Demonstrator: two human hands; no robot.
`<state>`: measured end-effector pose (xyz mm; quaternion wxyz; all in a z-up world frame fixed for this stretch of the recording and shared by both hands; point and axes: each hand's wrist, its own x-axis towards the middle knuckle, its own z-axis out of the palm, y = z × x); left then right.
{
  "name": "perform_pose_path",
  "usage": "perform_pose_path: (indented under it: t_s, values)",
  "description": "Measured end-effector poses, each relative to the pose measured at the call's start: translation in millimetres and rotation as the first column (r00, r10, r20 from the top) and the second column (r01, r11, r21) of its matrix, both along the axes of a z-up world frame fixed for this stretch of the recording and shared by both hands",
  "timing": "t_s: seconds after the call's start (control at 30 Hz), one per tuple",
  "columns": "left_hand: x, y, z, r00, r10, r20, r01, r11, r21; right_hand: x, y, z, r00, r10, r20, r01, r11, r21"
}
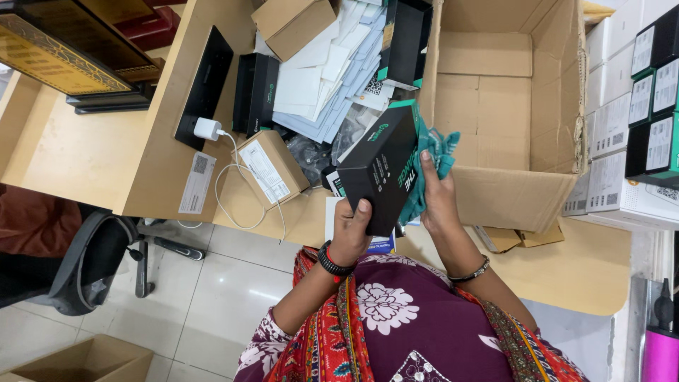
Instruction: The person wipes different sides of black-and-green product boxes and brown cardboard shipping boxes using a cloth, then places them into a larger shipping carton or onto the desk.
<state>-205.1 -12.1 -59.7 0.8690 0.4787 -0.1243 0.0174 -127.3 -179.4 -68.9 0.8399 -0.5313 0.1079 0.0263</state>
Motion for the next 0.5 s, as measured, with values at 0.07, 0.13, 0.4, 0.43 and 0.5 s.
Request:
perform_pose_path:
  t_s: [0.07,0.13,0.4,0.43,0.5]
  values:
    - [2,-3,-4,0.998,-0.010,-0.067,-0.003,0.981,-0.193,2,-6,-13,0.983,0.039,-0.181,0.002,0.975,0.223]
    - [13,-2,-8,0.992,-0.035,-0.125,-0.015,0.927,-0.375,10,-18,-25,0.963,0.108,-0.247,0.005,0.908,0.418]
    - [43,26,7,0.861,0.466,0.204,-0.489,0.649,0.582,20,-58,-8,0.985,-0.142,-0.096,0.163,0.948,0.272]
    - [39,26,12,0.807,0.386,0.448,-0.588,0.447,0.674,19,-57,-1,0.977,-0.197,-0.087,0.211,0.953,0.215]
    - [34,12,17,0.961,0.161,0.223,-0.266,0.330,0.906,12,-43,8,0.985,-0.170,-0.025,0.170,0.948,0.269]
